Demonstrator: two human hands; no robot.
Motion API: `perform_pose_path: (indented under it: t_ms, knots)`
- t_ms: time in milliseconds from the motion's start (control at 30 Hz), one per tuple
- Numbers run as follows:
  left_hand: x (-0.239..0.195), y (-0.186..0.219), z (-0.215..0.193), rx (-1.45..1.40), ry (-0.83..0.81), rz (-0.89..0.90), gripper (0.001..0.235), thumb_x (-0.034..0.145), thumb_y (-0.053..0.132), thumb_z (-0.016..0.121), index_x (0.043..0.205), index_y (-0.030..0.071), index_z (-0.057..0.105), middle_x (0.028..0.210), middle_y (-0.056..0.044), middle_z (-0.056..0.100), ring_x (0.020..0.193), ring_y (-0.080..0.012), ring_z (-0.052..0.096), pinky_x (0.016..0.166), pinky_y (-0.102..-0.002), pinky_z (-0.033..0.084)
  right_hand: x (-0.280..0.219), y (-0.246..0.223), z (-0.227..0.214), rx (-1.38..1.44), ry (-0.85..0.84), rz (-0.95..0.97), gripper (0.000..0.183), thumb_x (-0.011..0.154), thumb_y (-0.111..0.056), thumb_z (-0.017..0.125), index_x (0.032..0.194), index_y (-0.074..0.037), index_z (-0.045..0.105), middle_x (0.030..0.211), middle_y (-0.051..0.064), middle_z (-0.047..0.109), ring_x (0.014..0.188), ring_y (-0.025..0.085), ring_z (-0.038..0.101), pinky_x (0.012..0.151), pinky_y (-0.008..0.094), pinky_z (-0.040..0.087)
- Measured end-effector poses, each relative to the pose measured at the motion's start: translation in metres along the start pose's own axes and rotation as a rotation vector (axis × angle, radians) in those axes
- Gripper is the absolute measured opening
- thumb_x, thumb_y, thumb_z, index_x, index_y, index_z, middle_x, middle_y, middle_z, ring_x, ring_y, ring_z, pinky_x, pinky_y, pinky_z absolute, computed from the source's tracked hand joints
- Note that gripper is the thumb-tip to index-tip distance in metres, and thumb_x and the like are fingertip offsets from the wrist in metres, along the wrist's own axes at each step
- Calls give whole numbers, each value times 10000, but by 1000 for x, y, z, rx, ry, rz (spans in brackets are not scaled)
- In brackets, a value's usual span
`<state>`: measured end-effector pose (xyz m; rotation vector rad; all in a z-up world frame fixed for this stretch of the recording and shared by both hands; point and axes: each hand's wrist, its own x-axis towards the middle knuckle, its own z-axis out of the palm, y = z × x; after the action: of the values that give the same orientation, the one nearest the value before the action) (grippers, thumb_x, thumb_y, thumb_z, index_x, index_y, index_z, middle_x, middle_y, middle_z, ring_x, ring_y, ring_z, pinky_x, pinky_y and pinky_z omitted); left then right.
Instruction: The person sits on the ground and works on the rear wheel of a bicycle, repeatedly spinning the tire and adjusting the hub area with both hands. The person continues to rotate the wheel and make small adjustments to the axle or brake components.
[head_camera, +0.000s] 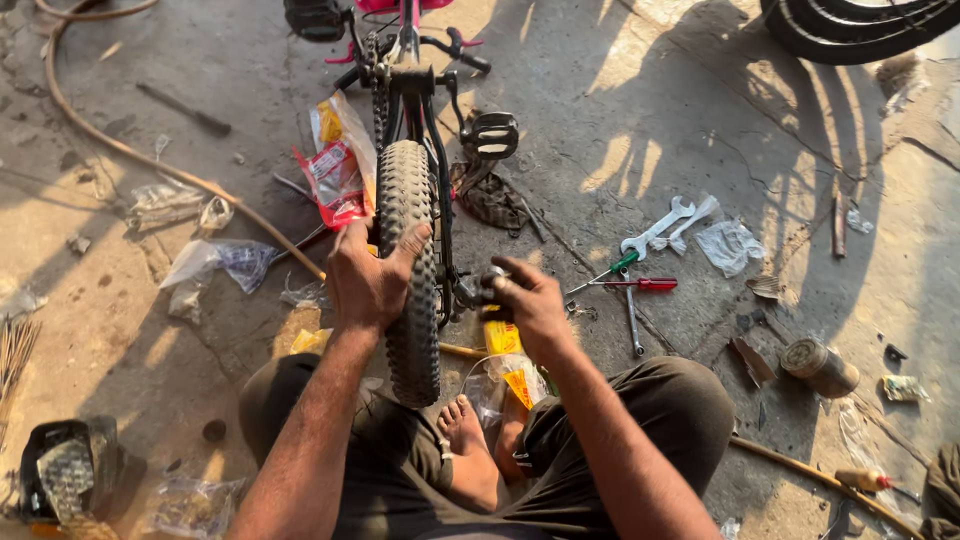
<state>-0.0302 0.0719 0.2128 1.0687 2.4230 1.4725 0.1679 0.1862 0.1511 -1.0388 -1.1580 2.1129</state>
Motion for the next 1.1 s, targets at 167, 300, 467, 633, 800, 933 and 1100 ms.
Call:
perform_pose_path:
  t_ms: [167, 300, 467, 633, 800, 933, 1100]
  knots:
    - [-82, -39, 5, 51, 38, 155, 604, 885, 552, 732, 1031, -22, 612, 922, -215, 629, 796, -404, 649, 678, -510, 523, 41, -28, -5, -116, -106, -112, 336, 973, -67, 687, 1292, 37, 667, 1020, 144, 769, 786, 222, 748, 670, 361, 637]
    - [-152, -93, 6, 217, -314, 105, 572, 797, 449, 762, 1145, 27, 595, 959, -206, 637, 858, -412, 665, 708, -515, 535, 57, -12, -3, -5, -8, -1, 303, 940, -76, 672, 1226, 25, 670, 997, 129, 776, 761, 213, 757, 660, 367, 652]
    - [-172, -137, 18, 429, -486, -202, 306, 866, 197, 704, 1149, 89, 660, 1094, -197, 685, 1028, -429, 660, 846, -538, 519, 73, -6, 7, 86, -18, -160, 270, 962, -61, 672, 1217, 25, 657, 984, 137, 756, 744, 215, 735, 655, 372, 638]
    - [-154, -113, -2, 176, -168, -168, 353, 958, 243, 563, 1223, 34, 667, 1052, -200, 730, 973, -350, 724, 838, -427, 557, 82, -20, 16, 80, -32, -236, 257, 985, -71, 657, 1226, 16, 673, 1008, 124, 750, 764, 200, 732, 659, 357, 636]
    - [-127, -52, -19, -218, -72, -184, 579, 996, 512, 561, 1230, -7, 668, 1035, -157, 756, 949, -291, 736, 830, -381, 561, 82, -21, 22, 65, -9, -202, 244, 970, -70, 658, 1201, 7, 680, 978, 108, 749, 741, 190, 727, 644, 348, 636]
    - [-97, -14, -29, -106, -2, 83, 695, 981, 617, 559, 1252, -18, 640, 1021, -146, 709, 952, -267, 714, 839, -390, 553, 80, -15, 22, 24, -12, -236, 243, 960, -59, 672, 1193, 6, 690, 952, 103, 753, 716, 180, 712, 625, 330, 621]
    - [-68, 11, -30, -69, 54, 137, 794, 946, 688, 591, 1277, -32, 630, 1086, -158, 703, 991, -273, 719, 860, -406, 560, 80, -11, 13, 45, -28, -258, 235, 966, -57, 682, 1189, 18, 690, 949, 92, 740, 721, 170, 700, 633, 324, 608]
